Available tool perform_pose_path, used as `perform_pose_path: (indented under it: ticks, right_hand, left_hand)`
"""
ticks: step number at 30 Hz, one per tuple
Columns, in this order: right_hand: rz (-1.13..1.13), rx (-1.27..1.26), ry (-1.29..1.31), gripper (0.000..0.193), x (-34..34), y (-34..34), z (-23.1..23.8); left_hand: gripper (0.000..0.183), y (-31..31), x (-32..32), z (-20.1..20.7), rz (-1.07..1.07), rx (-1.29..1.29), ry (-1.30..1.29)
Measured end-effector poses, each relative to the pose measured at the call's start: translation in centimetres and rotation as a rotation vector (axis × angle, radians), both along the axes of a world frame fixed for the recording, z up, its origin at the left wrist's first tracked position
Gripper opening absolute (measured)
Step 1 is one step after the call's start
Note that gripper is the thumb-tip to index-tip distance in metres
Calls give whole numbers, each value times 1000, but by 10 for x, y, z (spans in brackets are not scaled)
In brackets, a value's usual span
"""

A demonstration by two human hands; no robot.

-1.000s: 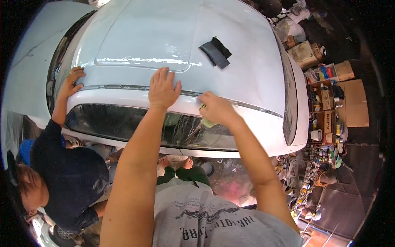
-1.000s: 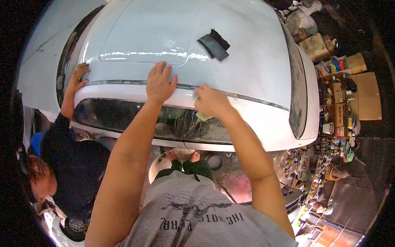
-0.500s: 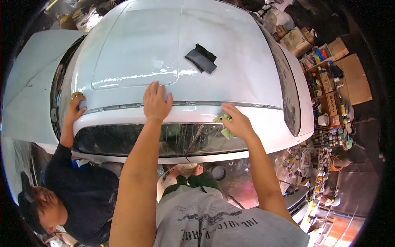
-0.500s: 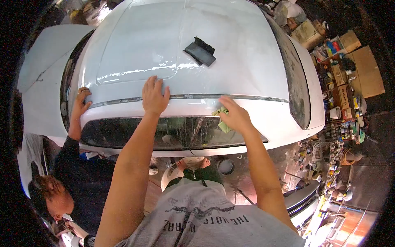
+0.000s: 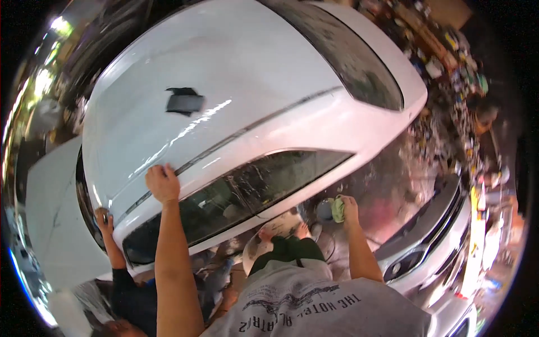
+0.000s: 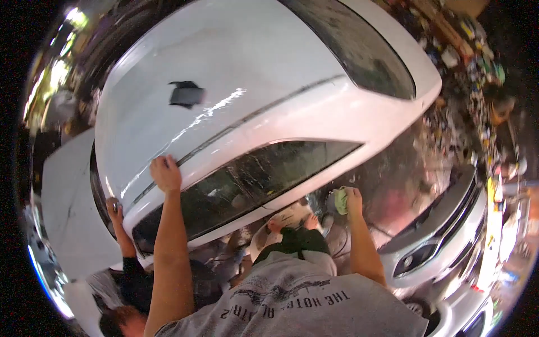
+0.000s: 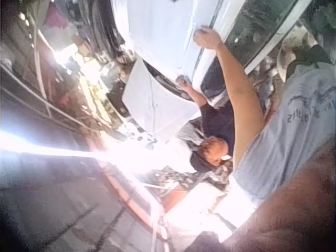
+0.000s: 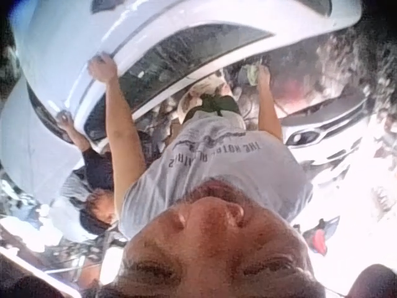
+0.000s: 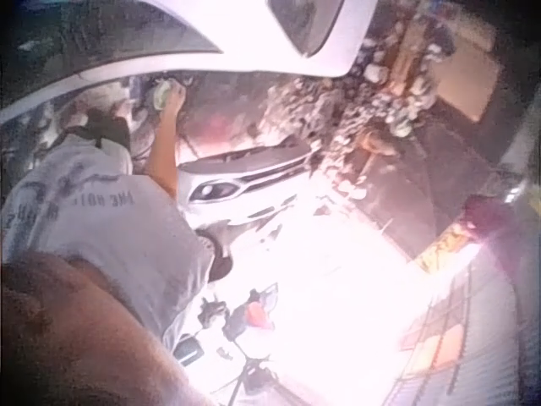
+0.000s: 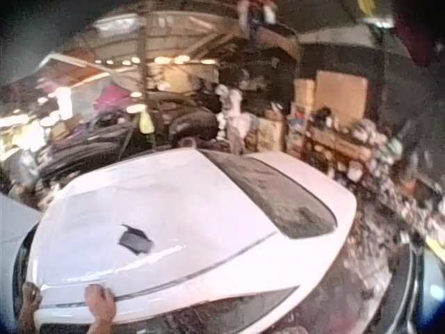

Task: Cleaning and sanding the roof of a car during detailing.

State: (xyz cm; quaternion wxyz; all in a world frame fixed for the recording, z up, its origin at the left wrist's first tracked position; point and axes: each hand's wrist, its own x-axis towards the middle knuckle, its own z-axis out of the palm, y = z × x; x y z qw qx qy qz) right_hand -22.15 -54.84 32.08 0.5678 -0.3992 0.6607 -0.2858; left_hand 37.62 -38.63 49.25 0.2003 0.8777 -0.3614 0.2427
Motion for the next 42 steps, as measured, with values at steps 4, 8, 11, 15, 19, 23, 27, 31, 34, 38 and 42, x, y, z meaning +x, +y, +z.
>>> perform_pose_path:
  ticks: [4,8,11,15,19,23,27,31,34,38,42]
  right_hand:
    - [-479,175,-191,22,-97,47,-103]
    - [-589,265,94,30,-137,91,-140]
    - [-541,333,290,33,-121,100,-133]
    - [-350,196,462,40,-133,115,-131]
    - [-205,302,551,41,-164,114,-136]
    - [-153,322,596,37,-141,98,-113]
    - [-143,241,697,38,-168,98,-119]
    - [-132,146,749,39,-186,110,-127]
    - [-171,227,673,42,-178,114,-125]
    - [-176,207,658,47,-168,122,-123]
    - [-201,249,616,48,-163,123,-117]
  left_hand:
    - [26,-23,8,-12,-26,26,-51]
    - [39,-12,12,-38,140,-27,10]
    - [47,4,24,-40,208,-45,-89]
    - [55,18,39,-41,233,56,-151]
    - [57,5,29,-55,288,-54,9]
    - [55,20,24,-31,344,3,-5]
    - [57,4,8,-32,348,-127,29]
    - [58,-6,-4,-32,357,-312,133]
    - [63,-1,2,-33,235,-269,54]
    - [61,10,7,-38,155,-233,-8]
    - [56,6,-6,-43,19,-141,-89]
